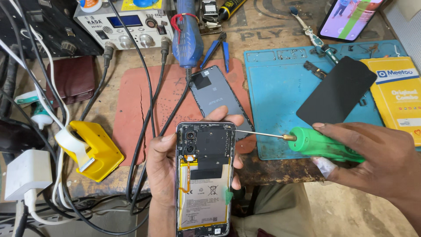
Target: The person uses a green screwdriver to remove screws from the internal frame of a disassembled smartphone. They rotate the phone to access different screw locations around the battery and camera area while working at a cluttered electronics repair bench.
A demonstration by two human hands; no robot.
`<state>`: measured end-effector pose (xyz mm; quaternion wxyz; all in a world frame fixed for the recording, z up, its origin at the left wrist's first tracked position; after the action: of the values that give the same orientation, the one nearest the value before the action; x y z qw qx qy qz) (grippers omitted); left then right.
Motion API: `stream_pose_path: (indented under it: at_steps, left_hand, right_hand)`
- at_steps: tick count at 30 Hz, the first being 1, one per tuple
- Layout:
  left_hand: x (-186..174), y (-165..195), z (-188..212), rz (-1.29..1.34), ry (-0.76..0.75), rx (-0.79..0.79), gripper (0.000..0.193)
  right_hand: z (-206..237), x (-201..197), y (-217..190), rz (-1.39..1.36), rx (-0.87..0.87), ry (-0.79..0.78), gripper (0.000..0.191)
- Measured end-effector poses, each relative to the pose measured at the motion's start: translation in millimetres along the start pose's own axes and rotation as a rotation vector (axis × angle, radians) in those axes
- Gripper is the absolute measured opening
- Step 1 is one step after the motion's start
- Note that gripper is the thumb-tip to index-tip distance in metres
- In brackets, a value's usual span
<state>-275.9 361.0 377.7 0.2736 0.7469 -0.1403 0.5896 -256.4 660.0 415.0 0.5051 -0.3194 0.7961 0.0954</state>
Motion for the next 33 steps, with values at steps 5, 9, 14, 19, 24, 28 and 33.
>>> stream_pose_path:
  at_steps: [5, 9, 14, 19, 24, 28, 33]
  left_hand:
    - [-1.8, -0.8, 1.4, -0.007, 0.005, -0.039, 0.092]
    - [-1.1, -0.7, 0.9, 0.015, -0.016, -0.053, 0.091]
    - [0.8, -1.7, 1.8, 0.034, -0.016, -0.066, 0.092]
    - [1.1, -1.6, 2.1, 0.021, -0.013, -0.063, 0.092]
    - [0.1, -0.7, 1.2, 0.011, -0.020, -0.062, 0.090]
    - [-0.8, -1.1, 1.1, 0.003, -0.002, -0.066, 0.091]
    - [-0.7, -2.4, -1.0, -0.005, -0.004, -0.061, 0.091]
  right_hand:
    - [-2.5, -2.8, -3.9, -0.020, 0.160, -0.003, 0.065]
    - [-4.7, -4.9, -6.5, 0.003, 0.180, -0.015, 0.065]
    - [-8.0, -9.2, -8.9, 0.025, 0.192, -0.008, 0.067]
    - [-11.4, -5.0, -8.5, -0.022, 0.150, 0.037, 0.062]
    - [-14.1, 9.5, -0.1, -0.014, 0.040, 0.132, 0.057]
    - [-15.6, 11.7, 1.4, 0.019, -0.050, 0.163, 0.057]
    - [-17.1, 10.7, -1.6, -0.005, -0.039, 0.181, 0.057]
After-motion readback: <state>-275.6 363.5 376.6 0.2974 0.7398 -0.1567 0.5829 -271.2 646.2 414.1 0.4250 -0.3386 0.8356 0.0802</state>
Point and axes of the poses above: each hand's wrist, its own z-axis away from the middle knuckle, its own x-axis out of the palm, y = z × x, the point moved 4 cm from there along -z, towards the middle knuckle, and after that the axes turned 3 degrees about -x, right-handed, at the moved point
